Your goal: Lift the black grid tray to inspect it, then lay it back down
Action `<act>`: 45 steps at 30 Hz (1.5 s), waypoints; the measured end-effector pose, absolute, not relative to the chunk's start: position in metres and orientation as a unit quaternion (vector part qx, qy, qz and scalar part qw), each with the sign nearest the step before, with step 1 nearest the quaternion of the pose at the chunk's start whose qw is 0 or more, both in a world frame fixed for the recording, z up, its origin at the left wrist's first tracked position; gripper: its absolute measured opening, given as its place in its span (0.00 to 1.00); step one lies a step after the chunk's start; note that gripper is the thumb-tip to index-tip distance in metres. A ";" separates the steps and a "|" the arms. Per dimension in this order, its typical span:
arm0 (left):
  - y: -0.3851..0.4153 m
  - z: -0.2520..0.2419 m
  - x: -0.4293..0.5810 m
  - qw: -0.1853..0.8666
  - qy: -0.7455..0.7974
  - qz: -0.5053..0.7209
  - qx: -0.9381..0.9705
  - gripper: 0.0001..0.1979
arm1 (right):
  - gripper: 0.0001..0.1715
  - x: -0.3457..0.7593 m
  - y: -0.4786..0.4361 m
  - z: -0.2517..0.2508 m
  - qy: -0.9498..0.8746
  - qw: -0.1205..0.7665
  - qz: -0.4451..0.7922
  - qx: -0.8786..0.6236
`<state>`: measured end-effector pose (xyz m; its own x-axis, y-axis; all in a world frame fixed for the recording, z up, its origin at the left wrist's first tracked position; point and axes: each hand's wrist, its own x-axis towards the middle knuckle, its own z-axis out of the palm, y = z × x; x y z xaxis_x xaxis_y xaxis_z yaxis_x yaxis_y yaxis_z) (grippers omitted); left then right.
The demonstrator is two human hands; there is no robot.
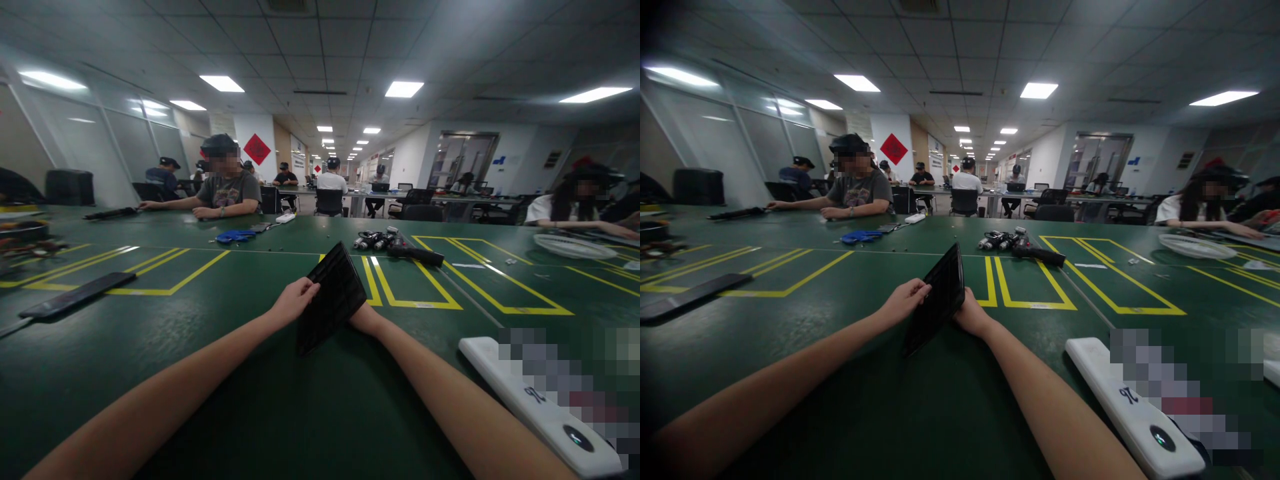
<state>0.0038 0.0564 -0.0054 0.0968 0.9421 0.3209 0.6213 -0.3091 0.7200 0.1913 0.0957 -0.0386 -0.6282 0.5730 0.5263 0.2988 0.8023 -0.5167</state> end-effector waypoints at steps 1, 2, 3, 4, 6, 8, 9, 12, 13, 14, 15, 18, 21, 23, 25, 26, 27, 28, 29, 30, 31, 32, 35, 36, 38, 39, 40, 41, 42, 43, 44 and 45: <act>0.056 -0.005 0.004 0.206 0.545 0.385 0.715 0.12 | 0.18 0.192 0.095 -0.038 -0.881 0.352 0.194 -0.249; 0.055 -0.004 0.005 0.202 0.539 0.383 0.722 0.11 | 0.19 0.191 0.095 -0.038 -0.881 0.354 0.196 -0.247; 0.054 -0.002 0.005 0.198 0.532 0.381 0.729 0.09 | 0.19 0.191 0.095 -0.037 -0.880 0.357 0.197 -0.242; 0.054 -0.001 0.005 0.196 0.525 0.380 0.736 0.07 | 0.20 0.191 0.094 -0.036 -0.880 0.361 0.199 -0.235; 0.053 0.001 0.004 0.196 0.516 0.382 0.741 0.05 | 0.22 0.189 0.094 -0.035 -0.880 0.365 0.205 -0.225; 0.053 0.003 0.003 0.207 0.515 0.389 0.735 0.06 | 0.24 0.188 0.093 -0.034 -0.878 0.369 0.209 -0.221; 0.054 0.004 0.002 0.218 0.517 0.391 0.730 0.07 | 0.25 0.188 0.093 -0.033 -0.877 0.371 0.211 -0.221; 0.054 0.007 0.002 0.274 0.523 0.396 0.703 0.07 | 0.26 0.188 0.091 -0.031 -0.877 0.371 0.202 -0.229; 0.053 0.008 0.003 0.303 0.525 0.402 0.687 0.07 | 0.27 0.188 0.091 -0.030 -0.880 0.366 0.197 -0.231; 0.054 0.009 0.003 0.337 0.527 0.412 0.663 0.07 | 0.27 0.188 0.091 -0.030 -0.884 0.360 0.191 -0.231; 0.054 0.009 0.003 0.379 0.528 0.430 0.627 0.07 | 0.27 0.189 0.090 -0.029 -0.887 0.353 0.187 -0.230; 0.057 0.010 0.001 0.499 0.518 0.486 0.496 0.06 | 0.27 0.189 0.090 -0.029 -0.893 0.342 0.176 -0.234; 0.059 0.009 -0.001 0.538 0.511 0.499 0.449 0.03 | 0.27 0.189 0.091 -0.030 -0.896 0.341 0.171 -0.229; 0.060 0.008 -0.003 0.542 0.508 0.490 0.457 0.03 | 0.26 0.189 0.091 -0.030 -0.896 0.342 0.173 -0.226; 0.059 0.008 -0.005 0.533 0.504 0.470 0.491 0.08 | 0.23 0.189 0.092 -0.031 -0.892 0.346 0.178 -0.232; 0.058 0.008 -0.006 0.515 0.506 0.449 0.526 0.13 | 0.22 0.189 0.092 -0.031 -0.889 0.349 0.182 -0.234; 0.057 0.008 -0.006 0.487 0.512 0.422 0.568 0.18 | 0.20 0.190 0.092 -0.031 -0.887 0.352 0.187 -0.234; 0.057 0.008 -0.006 0.449 0.520 0.390 0.613 0.22 | 0.19 0.190 0.092 -0.032 -0.886 0.353 0.191 -0.232; 0.057 0.007 -0.006 0.403 0.528 0.359 0.656 0.24 | 0.18 0.190 0.092 -0.032 -0.885 0.355 0.195 -0.229; 0.057 0.006 -0.006 0.351 0.531 0.336 0.694 0.24 | 0.17 0.190 0.092 -0.033 -0.885 0.356 0.198 -0.226; 0.057 0.005 -0.006 0.300 0.528 0.324 0.725 0.23 | 0.17 0.190 0.091 -0.034 -0.884 0.357 0.202 -0.226; 0.057 0.005 -0.007 0.248 0.518 0.319 0.754 0.21 | 0.17 0.189 0.091 -0.035 -0.882 0.357 0.208 -0.225; 0.060 0.005 -0.011 0.118 0.478 0.318 0.810 0.16 | 0.18 0.190 0.093 -0.036 -0.877 0.356 0.230 -0.225; 0.062 0.007 -0.016 0.090 0.480 0.322 0.811 0.15 | 0.19 0.192 0.096 -0.035 -0.876 0.356 0.226 -0.235; 0.068 0.014 -0.034 0.050 0.525 0.331 0.783 0.14 | 0.22 0.201 0.103 -0.031 -0.865 0.348 0.188 -0.308; 0.070 0.018 -0.047 0.031 0.566 0.336 0.752 0.15 | 0.23 0.208 0.108 -0.029 -0.852 0.343 0.162 -0.360; 0.073 0.024 -0.062 0.015 0.616 0.331 0.714 0.15 | 0.23 0.217 0.113 -0.025 -0.829 0.332 0.127 -0.432; 0.074 0.029 -0.080 -0.004 0.673 0.325 0.664 0.17 | 0.23 0.228 0.117 -0.022 -0.807 0.334 0.106 -0.475; 0.075 0.034 -0.099 -0.017 0.730 0.308 0.610 0.19 | 0.23 0.239 0.121 -0.020 -0.785 0.336 0.085 -0.513; 0.074 0.038 -0.117 -0.026 0.774 0.274 0.570 0.21 | 0.23 0.249 0.124 -0.017 -0.752 0.317 0.039 -0.576; 0.072 0.042 -0.134 -0.042 0.807 0.244 0.536 0.22 | 0.23 0.259 0.127 -0.016 -0.728 0.287 0.005 -0.622; 0.070 0.044 -0.150 -0.049 0.836 0.212 0.504 0.24 | 0.23 0.267 0.128 -0.016 -0.706 0.251 -0.020 -0.662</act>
